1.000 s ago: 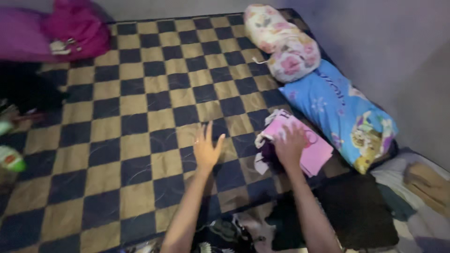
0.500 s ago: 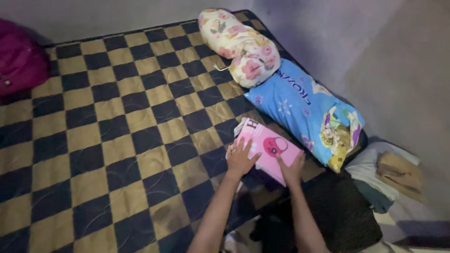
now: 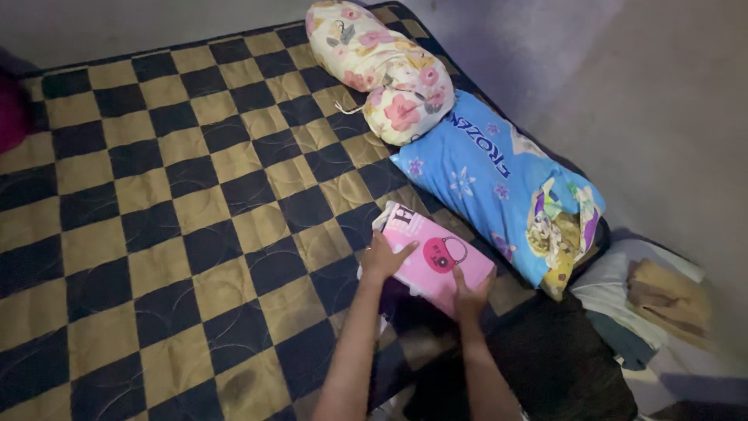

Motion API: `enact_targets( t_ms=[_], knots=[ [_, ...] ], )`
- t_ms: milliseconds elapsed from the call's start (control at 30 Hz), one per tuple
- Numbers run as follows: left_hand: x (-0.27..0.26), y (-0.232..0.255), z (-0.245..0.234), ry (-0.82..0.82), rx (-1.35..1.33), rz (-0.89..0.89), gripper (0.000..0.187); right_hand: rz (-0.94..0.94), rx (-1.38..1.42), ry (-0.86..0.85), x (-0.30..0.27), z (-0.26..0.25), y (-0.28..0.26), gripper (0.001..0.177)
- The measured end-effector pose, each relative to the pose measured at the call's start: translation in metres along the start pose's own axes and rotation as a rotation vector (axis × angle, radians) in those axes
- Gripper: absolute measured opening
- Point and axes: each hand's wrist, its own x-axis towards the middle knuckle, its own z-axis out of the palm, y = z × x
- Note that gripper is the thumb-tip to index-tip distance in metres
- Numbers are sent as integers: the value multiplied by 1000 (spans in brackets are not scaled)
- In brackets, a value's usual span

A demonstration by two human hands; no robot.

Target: The person folds several pieces of bedding, including a pink Hello Kitty sheet, a striped sheet, a purple cartoon sheet, and a light blue sheet, on a checkered bed. They smooth each item, fold it neatly, and place it into a purple plastic basket.

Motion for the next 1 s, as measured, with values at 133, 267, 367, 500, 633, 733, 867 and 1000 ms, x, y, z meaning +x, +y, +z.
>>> enact_targets(
  t_ms=[133, 267, 367, 500, 633, 733, 867, 1000],
  knots=[
    [3, -6, -11, -13, -3, 18, 145, 21, 122, 48, -2, 6, 2, 97],
    [0, -15, -9, -22, -209, -23, 124, 51, 209, 8, -7, 4, -3, 82],
    [-4, -22, -8, -44, -432, 26, 103, 87, 378, -49, -5, 3, -7, 73],
    [-16, -37, -1, -52, -706, 101, 72, 157, 237, -50, -1, -1, -10, 49],
    [-28, -55, -1, -23, -437, -126, 66, 128, 39, -85, 6, -6, -21, 46],
    [-42, -68, 6, 17, -640, -91, 70, 42, -164, -129, 4, -7, -34, 44],
    [-52, -88, 8, 4, -600, -170, 72, 262, -56, -186, -5, -8, -52, 52],
    [-67, -107, 6, -2, -812, -161, 58, 107, -18, -227, -26, -10, -67, 54]
  ],
)
